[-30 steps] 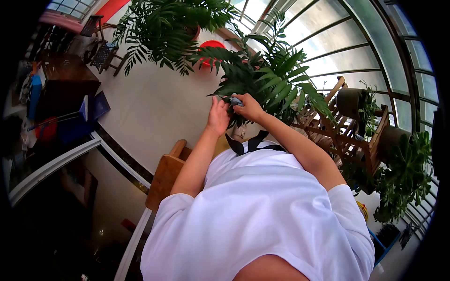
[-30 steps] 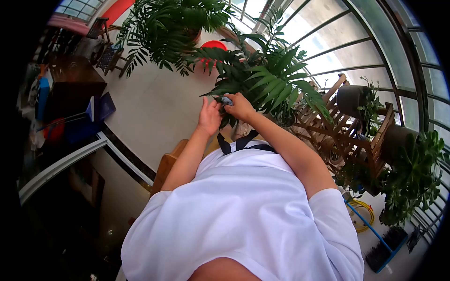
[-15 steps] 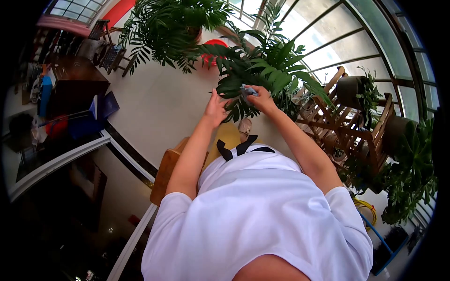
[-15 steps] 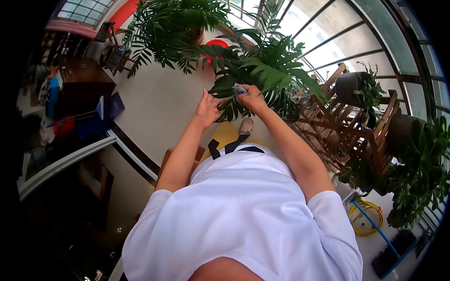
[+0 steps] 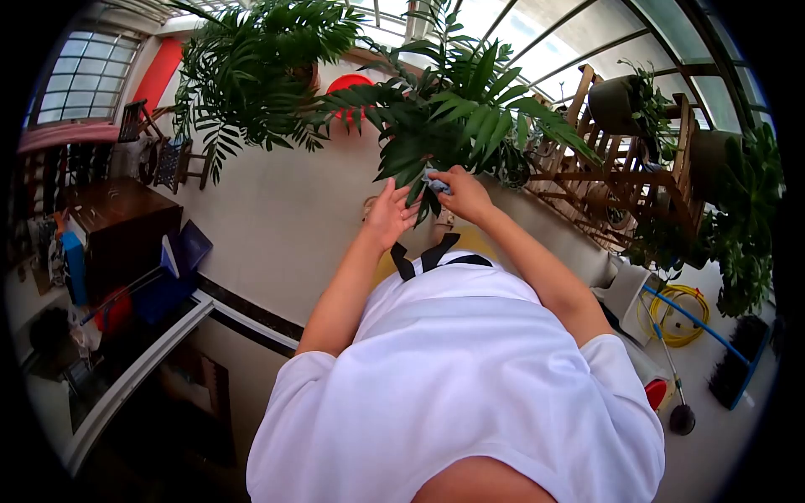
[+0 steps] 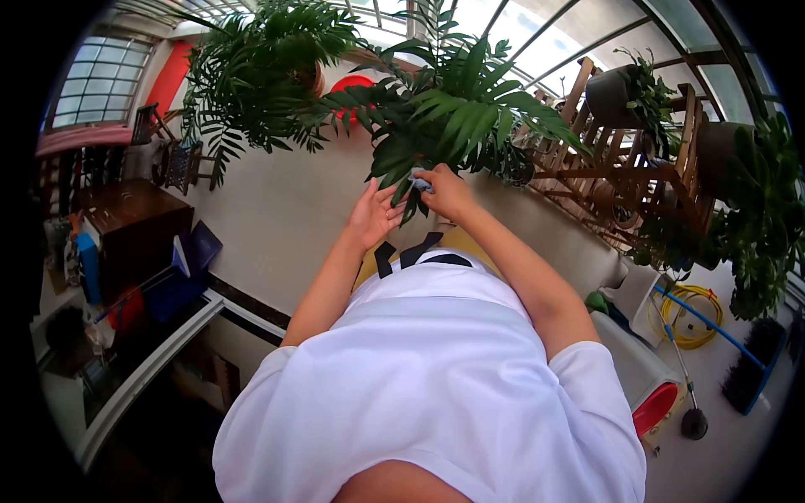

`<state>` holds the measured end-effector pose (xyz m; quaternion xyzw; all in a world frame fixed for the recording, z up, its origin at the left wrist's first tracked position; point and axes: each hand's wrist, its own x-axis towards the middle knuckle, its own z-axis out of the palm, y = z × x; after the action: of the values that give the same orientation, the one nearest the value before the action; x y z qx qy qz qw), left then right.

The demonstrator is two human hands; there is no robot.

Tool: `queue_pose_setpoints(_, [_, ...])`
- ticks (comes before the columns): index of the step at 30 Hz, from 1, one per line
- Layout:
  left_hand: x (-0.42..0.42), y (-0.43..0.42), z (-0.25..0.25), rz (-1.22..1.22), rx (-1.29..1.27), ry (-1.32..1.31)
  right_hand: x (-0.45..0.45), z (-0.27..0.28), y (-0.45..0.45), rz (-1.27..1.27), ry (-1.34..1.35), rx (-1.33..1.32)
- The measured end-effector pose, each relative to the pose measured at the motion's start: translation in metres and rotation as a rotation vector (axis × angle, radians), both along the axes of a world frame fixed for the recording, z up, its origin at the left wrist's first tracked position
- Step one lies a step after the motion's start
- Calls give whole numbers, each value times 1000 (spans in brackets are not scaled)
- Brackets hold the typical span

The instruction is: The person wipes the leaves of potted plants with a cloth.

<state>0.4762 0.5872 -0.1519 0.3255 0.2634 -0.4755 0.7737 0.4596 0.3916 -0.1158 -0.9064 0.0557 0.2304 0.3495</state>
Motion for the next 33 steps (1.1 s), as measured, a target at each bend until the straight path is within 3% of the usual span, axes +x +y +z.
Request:
queue_pose_setpoints(7, [15,13,10,-172,-28,-13,-19,18,47,8,-1,-23])
queue_pose_setpoints(11, [20,18,1,-180,-76,-17,-27,25,49,128,56,159])
queue_pose_setpoints(13, [21,18,0,-168,-76,-5,-28,34,41,109,107,456])
queue_pose_setpoints(15, [22,18,-2,-153,-75,10,-30,34,25,13,126,434])
queue_pose_setpoints(17, [23,16,-5,-173,-31,75,-34,11,8,-459,65,558])
queue_pose_setpoints(21, [23,12,-1,-155,-79,116,-35,-3,-3,-599,-93,368])
queue_pose_setpoints(23, [25,12,-7,-184,-152,141,-35,-2,3,-358,-109,98])
queue_pose_setpoints(27, [26,8,-16,-202,-248,171,-40,18,31,-134,13,-69])
queue_pose_setpoints(29, [25,6,-17,-203,-206,175,-45,23,37,-152,42,-41])
queue_pose_setpoints(31, [22,5,-12,-198,-154,178,-47,29,35,-73,103,204])
queue_pose_setpoints(33, [21,2,-11,-195,-104,184,-44,31,21,4,121,277])
